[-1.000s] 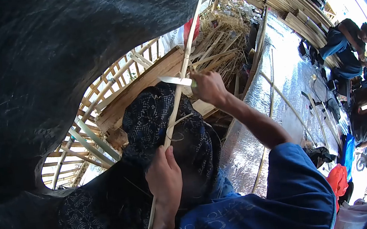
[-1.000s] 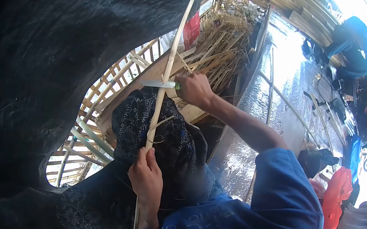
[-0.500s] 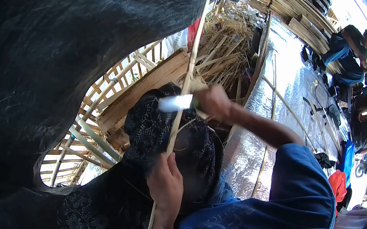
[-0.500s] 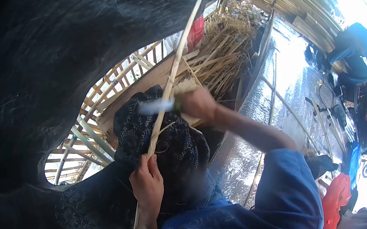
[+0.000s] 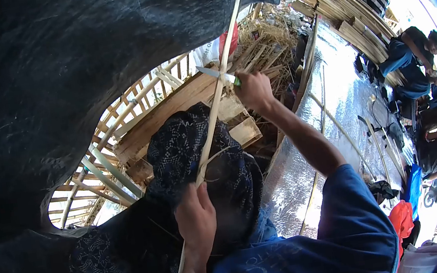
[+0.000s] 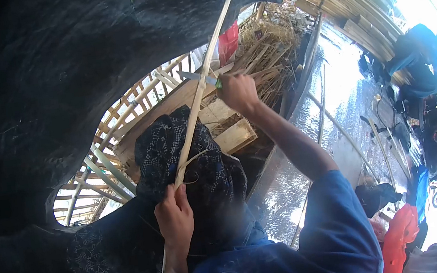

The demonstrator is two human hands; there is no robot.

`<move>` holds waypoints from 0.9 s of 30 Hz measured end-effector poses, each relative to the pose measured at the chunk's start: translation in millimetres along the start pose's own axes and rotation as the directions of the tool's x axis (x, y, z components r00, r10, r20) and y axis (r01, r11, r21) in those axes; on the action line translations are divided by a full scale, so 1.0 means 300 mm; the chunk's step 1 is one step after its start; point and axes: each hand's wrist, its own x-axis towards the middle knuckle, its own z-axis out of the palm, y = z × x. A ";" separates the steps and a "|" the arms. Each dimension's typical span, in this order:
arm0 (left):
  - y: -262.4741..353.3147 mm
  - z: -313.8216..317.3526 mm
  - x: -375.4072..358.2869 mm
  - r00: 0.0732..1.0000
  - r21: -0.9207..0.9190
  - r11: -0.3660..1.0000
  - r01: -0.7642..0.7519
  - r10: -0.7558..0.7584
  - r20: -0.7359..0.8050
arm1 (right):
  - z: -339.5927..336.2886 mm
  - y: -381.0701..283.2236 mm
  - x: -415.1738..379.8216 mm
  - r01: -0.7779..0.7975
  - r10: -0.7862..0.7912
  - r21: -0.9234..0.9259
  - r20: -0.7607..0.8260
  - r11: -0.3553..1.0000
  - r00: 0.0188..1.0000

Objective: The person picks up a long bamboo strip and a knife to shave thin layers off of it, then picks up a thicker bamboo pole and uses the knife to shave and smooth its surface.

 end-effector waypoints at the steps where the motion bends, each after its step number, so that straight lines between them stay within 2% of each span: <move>1: -0.015 0.000 -0.007 1.000 -0.031 0.999 -0.026 0.025 -0.010 | 0.032 -0.023 -0.072 0.229 -0.236 -0.069 -0.103 0.971 0.966; 2: -0.019 0.002 -0.003 0.999 -0.038 0.999 -0.024 0.023 -0.028 | 0.044 -0.046 -0.111 0.445 -0.470 -0.161 -0.183 0.881 0.864; 3: -0.024 0.005 -0.005 1.000 -0.077 0.997 -0.022 0.022 -0.005 | 0.031 -0.036 -0.073 0.456 -0.481 -0.162 -0.182 0.875 0.858; 5: -0.032 0.005 -0.024 0.998 -0.096 0.995 -0.009 0.014 0.055 | -0.019 0.014 0.007 0.312 -0.328 -0.145 -0.104 0.939 0.939; 6: -0.020 0.014 -0.015 0.998 -0.086 0.995 -0.049 0.051 0.024 | -0.038 0.039 0.037 0.233 -0.245 -0.148 -0.072 0.961 0.967; 7: -0.014 0.019 -0.004 0.995 -0.078 0.992 -0.096 0.095 -0.017 | -0.001 0.076 0.061 0.364 -0.380 -0.108 -0.252 0.925 0.890; 8: -0.018 0.016 -0.006 0.995 -0.081 0.992 -0.101 0.100 -0.020 | -0.002 0.055 0.048 0.363 -0.380 -0.112 -0.256 0.925 0.889; 10: -0.033 0.011 -0.009 0.999 -0.148 0.989 -0.027 0.029 0.016 | 0.007 -0.015 -0.018 0.229 -0.229 -0.010 -0.074 0.973 0.971; 11: -0.041 0.008 -0.007 0.997 -0.176 0.982 -0.072 0.074 0.004 | 0.026 -0.035 -0.083 0.426 -0.416 0.113 -0.103 0.898 0.904; 12: -0.044 0.002 -0.002 0.997 -0.174 0.982 -0.074 0.074 -0.008 | 0.017 -0.034 -0.060 0.436 -0.424 0.113 -0.111 0.893 0.899; 14: -0.048 -0.018 -0.014 0.992 -0.139 0.987 -0.087 0.098 0.077 | -0.015 -0.005 -0.021 0.277 -0.277 -0.259 0.039 0.925 0.960; 15: -0.046 -0.012 -0.028 0.991 -0.138 0.988 -0.075 0.089 0.095 | 0.004 0.126 0.075 0.420 -0.468 -0.219 -0.261 0.880 0.844; 16: -0.038 -0.004 -0.019 0.994 -0.139 0.988 -0.062 0.074 0.081 | 0.011 0.103 0.074 0.349 -0.361 -0.098 -0.171 0.932 0.917; 18: -0.027 0.007 -0.005 0.997 -0.153 0.986 -0.060 0.068 0.048 | -0.014 0.020 0.020 0.182 -0.183 -0.062 -0.011 0.981 0.983; 19: -0.042 0.005 -0.013 0.997 -0.201 0.978 -0.058 0.067 0.039 | 0.005 -0.003 -0.036 0.285 -0.284 -0.095 0.024 0.954 0.959; 20: -0.051 0.008 -0.016 0.998 -0.251 0.966 -0.054 0.062 0.024 | 0.034 -0.024 -0.107 0.660 -0.666 -0.130 -0.280 0.740 0.691; 23: -0.038 0.001 -0.014 0.997 -0.236 0.971 -0.048 0.063 0.055 | 0.063 0.025 -0.071 0.606 -0.608 -0.085 -0.225 0.791 0.762; 25: -0.036 0.003 -0.024 0.996 -0.239 0.969 -0.059 0.074 0.053 | -0.008 0.095 0.088 0.294 -0.309 -0.153 -0.085 0.944 0.947; 26: -0.038 0.003 -0.021 0.997 -0.264 0.964 -0.033 0.048 0.053 | -0.008 0.073 0.049 0.296 -0.313 -0.162 -0.091 0.941 0.945; 27: -0.039 0.004 -0.015 0.998 -0.290 0.957 -0.009 0.025 0.052 | 0.013 0.035 -0.027 0.383 -0.391 -0.099 -0.086 0.918 0.916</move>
